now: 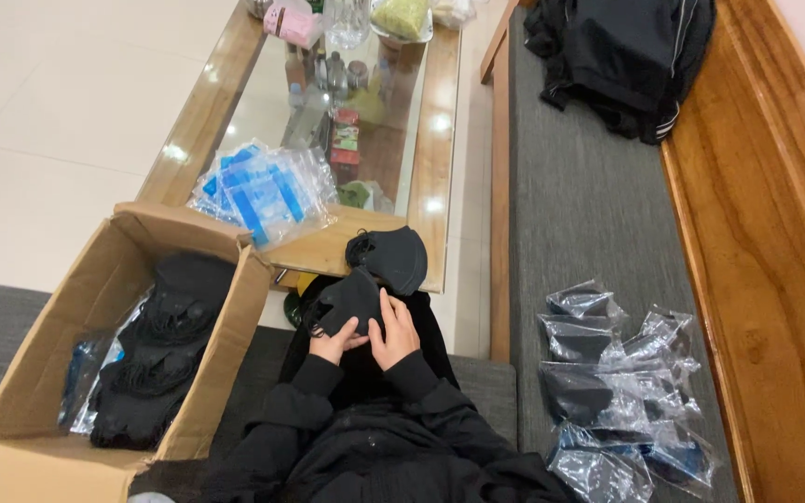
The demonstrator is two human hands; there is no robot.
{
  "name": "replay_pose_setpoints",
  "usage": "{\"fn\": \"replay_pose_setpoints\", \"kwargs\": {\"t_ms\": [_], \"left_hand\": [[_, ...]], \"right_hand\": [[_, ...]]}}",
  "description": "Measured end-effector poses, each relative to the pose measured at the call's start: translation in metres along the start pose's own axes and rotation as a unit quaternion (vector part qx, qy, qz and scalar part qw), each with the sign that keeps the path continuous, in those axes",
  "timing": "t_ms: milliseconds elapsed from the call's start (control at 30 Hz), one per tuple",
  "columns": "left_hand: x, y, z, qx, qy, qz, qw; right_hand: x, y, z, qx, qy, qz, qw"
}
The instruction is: Inspecting and unfolding black fabric face masks from a box
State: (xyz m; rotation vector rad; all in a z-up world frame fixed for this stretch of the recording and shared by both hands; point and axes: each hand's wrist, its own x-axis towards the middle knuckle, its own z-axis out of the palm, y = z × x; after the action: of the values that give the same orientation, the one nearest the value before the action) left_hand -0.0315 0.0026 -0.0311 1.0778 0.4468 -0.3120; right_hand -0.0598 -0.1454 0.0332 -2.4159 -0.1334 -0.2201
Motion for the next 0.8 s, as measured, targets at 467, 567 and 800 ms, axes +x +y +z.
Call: {"fn": "replay_pose_setpoints", "kwargs": {"t_ms": [467,567,800], "left_hand": [[0.023,-0.024,-0.014,0.037,0.005,-0.006,0.999],[0.029,-0.03,-0.014,-0.007,0.021,0.011,1.0],[-0.007,0.008,0.007,-0.01,0.013,-0.01,1.0]], "right_hand": [[-0.006,0.013,0.023,0.016,0.102,-0.071,0.992],[-0.006,0.016,0.024,0.025,0.09,-0.064,0.994],[-0.01,0.021,0.025,0.039,0.091,0.005,0.995]]}}
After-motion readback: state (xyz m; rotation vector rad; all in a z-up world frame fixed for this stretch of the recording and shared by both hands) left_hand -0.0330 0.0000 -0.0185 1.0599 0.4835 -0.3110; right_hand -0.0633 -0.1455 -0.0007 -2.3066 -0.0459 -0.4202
